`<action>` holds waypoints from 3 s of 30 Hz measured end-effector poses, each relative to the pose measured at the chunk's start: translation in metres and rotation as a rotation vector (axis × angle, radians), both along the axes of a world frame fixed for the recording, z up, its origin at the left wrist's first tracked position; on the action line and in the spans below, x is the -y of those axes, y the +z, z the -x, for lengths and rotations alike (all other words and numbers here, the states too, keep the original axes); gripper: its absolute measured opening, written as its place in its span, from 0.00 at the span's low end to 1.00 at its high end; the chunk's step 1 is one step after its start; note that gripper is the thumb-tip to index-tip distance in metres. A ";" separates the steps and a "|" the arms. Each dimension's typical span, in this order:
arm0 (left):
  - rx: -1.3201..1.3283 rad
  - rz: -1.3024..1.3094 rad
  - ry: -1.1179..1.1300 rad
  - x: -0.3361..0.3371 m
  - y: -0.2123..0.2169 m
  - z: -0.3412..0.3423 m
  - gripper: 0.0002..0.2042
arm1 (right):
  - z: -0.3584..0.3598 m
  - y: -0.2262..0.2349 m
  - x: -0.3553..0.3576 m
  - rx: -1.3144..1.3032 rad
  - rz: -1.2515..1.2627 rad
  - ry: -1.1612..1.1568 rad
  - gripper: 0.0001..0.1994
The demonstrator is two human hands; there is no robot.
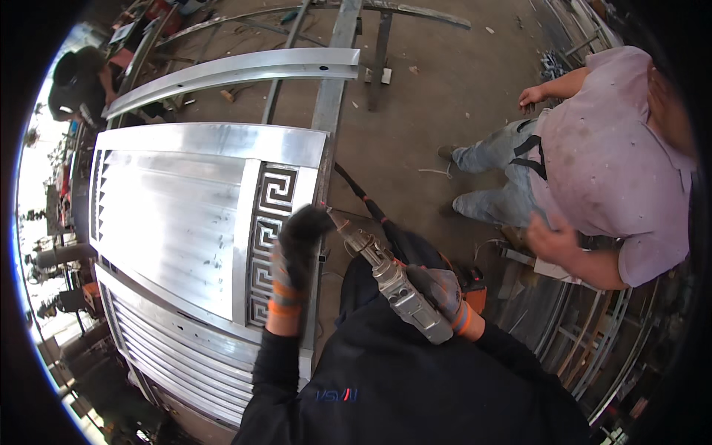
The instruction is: The person positions a large metal panel with a Greek key pattern, then uses a handheld welding tool to tack and weld seams along the panel edges. They adjust the panel and continue welding while another worker assists nearby.
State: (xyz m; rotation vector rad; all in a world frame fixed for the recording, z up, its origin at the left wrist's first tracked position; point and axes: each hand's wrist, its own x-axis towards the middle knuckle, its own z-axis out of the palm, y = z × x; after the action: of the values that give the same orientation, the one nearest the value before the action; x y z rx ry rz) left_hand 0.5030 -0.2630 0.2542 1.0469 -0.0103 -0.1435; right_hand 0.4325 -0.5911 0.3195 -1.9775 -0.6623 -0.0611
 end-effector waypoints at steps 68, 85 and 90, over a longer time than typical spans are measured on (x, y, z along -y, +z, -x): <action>-0.211 -0.031 0.151 0.037 -0.127 0.091 0.26 | 0.176 0.005 0.052 -0.531 -0.444 -0.022 0.25; -0.011 -0.569 0.230 -0.077 -0.197 -0.029 0.26 | 0.075 0.052 -0.082 -0.239 -0.427 -0.009 0.34; 0.243 -1.835 -0.250 -0.034 -0.226 -0.031 0.32 | 0.061 0.092 -0.106 -0.179 -0.062 -0.043 0.38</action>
State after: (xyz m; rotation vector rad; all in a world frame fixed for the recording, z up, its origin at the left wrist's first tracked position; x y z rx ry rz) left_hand 0.5336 -0.2289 0.0277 2.8953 -0.2729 -0.2507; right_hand 0.3711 -0.4853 0.4110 -1.9114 -0.4959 0.0679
